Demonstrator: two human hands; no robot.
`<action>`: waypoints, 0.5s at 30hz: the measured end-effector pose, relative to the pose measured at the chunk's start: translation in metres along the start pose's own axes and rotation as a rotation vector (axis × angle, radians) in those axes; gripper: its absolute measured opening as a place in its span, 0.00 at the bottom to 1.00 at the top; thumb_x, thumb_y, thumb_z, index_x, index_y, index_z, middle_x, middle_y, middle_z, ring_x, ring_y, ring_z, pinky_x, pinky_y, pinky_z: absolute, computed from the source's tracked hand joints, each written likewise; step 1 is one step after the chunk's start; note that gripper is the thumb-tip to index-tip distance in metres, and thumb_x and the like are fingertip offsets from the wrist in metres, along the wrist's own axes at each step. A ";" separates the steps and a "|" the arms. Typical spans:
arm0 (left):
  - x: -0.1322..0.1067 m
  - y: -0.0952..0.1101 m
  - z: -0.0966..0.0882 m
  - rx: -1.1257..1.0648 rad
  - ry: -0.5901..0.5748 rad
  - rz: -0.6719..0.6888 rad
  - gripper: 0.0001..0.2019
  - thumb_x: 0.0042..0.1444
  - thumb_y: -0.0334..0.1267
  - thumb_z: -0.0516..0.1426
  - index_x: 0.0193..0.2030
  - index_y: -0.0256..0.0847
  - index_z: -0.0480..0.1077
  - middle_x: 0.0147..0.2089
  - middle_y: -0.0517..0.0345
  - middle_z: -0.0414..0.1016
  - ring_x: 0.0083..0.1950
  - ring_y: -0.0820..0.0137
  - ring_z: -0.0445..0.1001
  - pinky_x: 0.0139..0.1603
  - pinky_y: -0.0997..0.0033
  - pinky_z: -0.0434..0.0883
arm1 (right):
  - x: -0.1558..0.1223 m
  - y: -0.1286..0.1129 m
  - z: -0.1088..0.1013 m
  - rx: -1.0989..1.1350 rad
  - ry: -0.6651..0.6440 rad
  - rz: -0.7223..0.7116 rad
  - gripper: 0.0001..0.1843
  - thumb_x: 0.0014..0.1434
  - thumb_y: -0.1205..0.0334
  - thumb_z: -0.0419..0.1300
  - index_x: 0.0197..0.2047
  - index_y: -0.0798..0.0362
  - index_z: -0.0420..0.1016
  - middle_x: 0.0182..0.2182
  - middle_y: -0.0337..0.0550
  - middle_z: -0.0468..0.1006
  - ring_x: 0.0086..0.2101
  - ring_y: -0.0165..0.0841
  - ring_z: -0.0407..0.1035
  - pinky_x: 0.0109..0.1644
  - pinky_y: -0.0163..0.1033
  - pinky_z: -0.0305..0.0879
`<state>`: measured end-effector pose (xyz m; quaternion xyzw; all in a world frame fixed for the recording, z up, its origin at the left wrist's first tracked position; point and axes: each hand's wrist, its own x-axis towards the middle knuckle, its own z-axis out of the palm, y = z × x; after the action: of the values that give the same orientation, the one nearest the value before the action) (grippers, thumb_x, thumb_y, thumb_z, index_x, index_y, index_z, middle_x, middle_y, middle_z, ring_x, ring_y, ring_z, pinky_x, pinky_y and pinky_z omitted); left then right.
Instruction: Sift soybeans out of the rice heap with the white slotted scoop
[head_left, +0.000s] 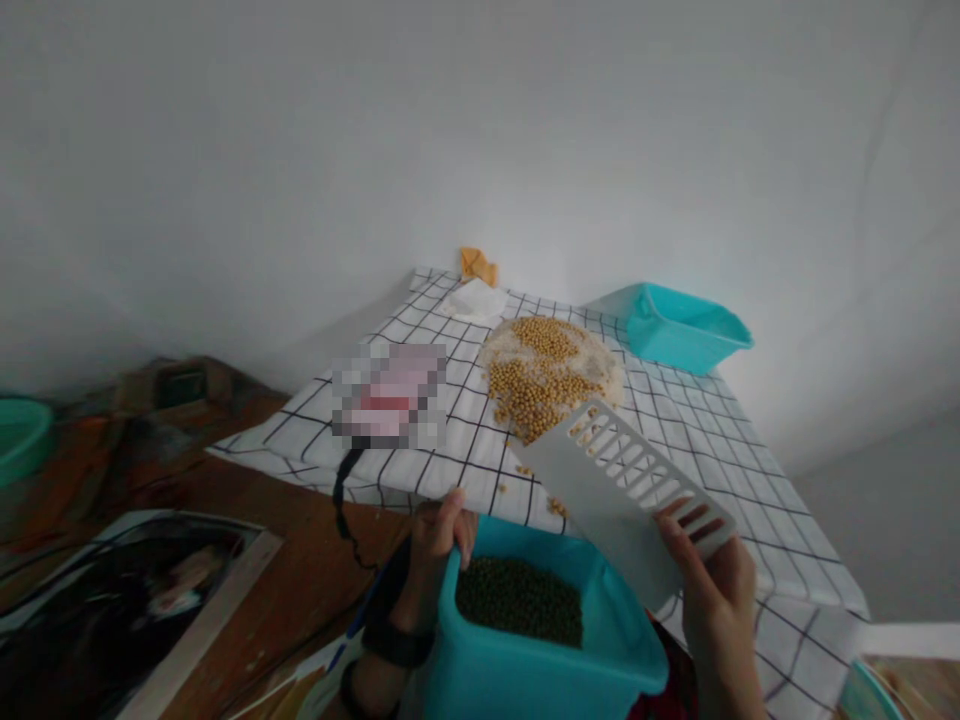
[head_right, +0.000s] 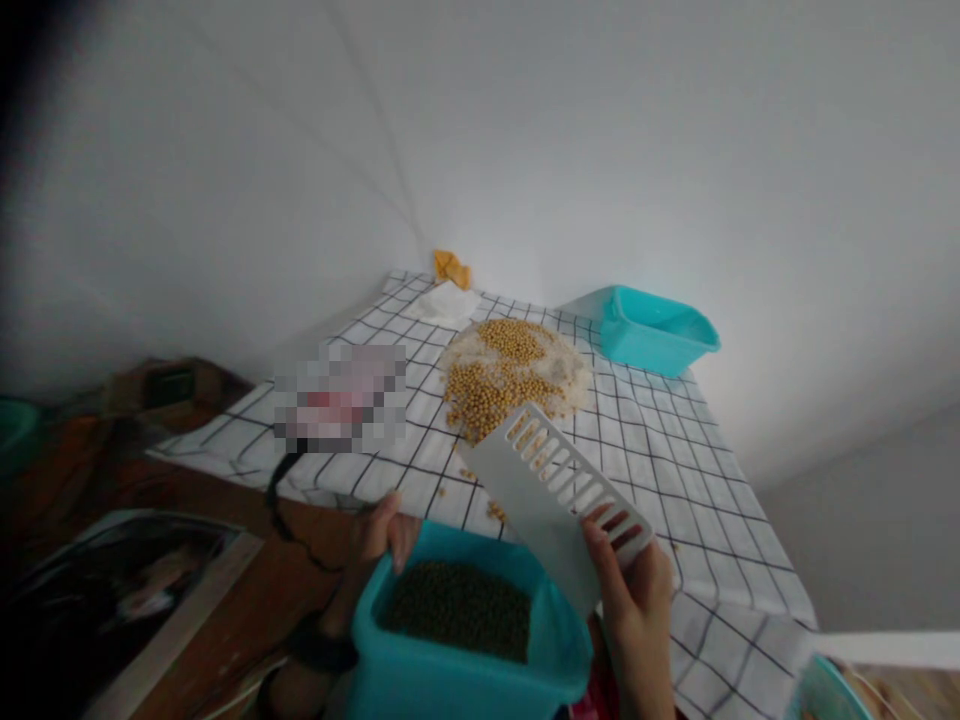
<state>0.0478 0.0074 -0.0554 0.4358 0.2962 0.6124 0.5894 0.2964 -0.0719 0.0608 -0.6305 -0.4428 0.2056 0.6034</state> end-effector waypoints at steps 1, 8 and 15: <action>0.001 0.000 0.001 -0.005 0.017 -0.001 0.39 0.67 0.54 0.52 0.04 0.43 0.60 0.04 0.59 0.57 0.09 0.76 0.56 0.17 0.66 0.54 | 0.002 -0.002 0.002 -0.008 -0.024 0.000 0.14 0.55 0.49 0.71 0.31 0.51 0.79 0.26 0.41 0.79 0.28 0.36 0.71 0.32 0.38 0.64; 0.001 0.010 0.010 -0.035 0.081 -0.007 0.37 0.63 0.56 0.56 0.04 0.43 0.61 0.04 0.59 0.58 0.08 0.76 0.56 0.17 0.65 0.51 | 0.025 -0.007 0.008 -0.013 -0.173 -0.063 0.16 0.54 0.46 0.71 0.32 0.52 0.82 0.25 0.41 0.80 0.25 0.35 0.71 0.27 0.36 0.64; 0.001 0.010 0.009 -0.040 0.078 -0.012 0.38 0.63 0.56 0.56 0.03 0.43 0.62 0.04 0.59 0.57 0.09 0.77 0.56 0.17 0.66 0.51 | 0.048 -0.011 0.005 -0.008 -0.371 -0.081 0.18 0.56 0.45 0.70 0.29 0.53 0.82 0.21 0.40 0.76 0.21 0.32 0.66 0.22 0.34 0.60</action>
<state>0.0514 0.0058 -0.0424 0.3979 0.3094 0.6312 0.5895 0.3140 -0.0312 0.0832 -0.5659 -0.5723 0.2921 0.5167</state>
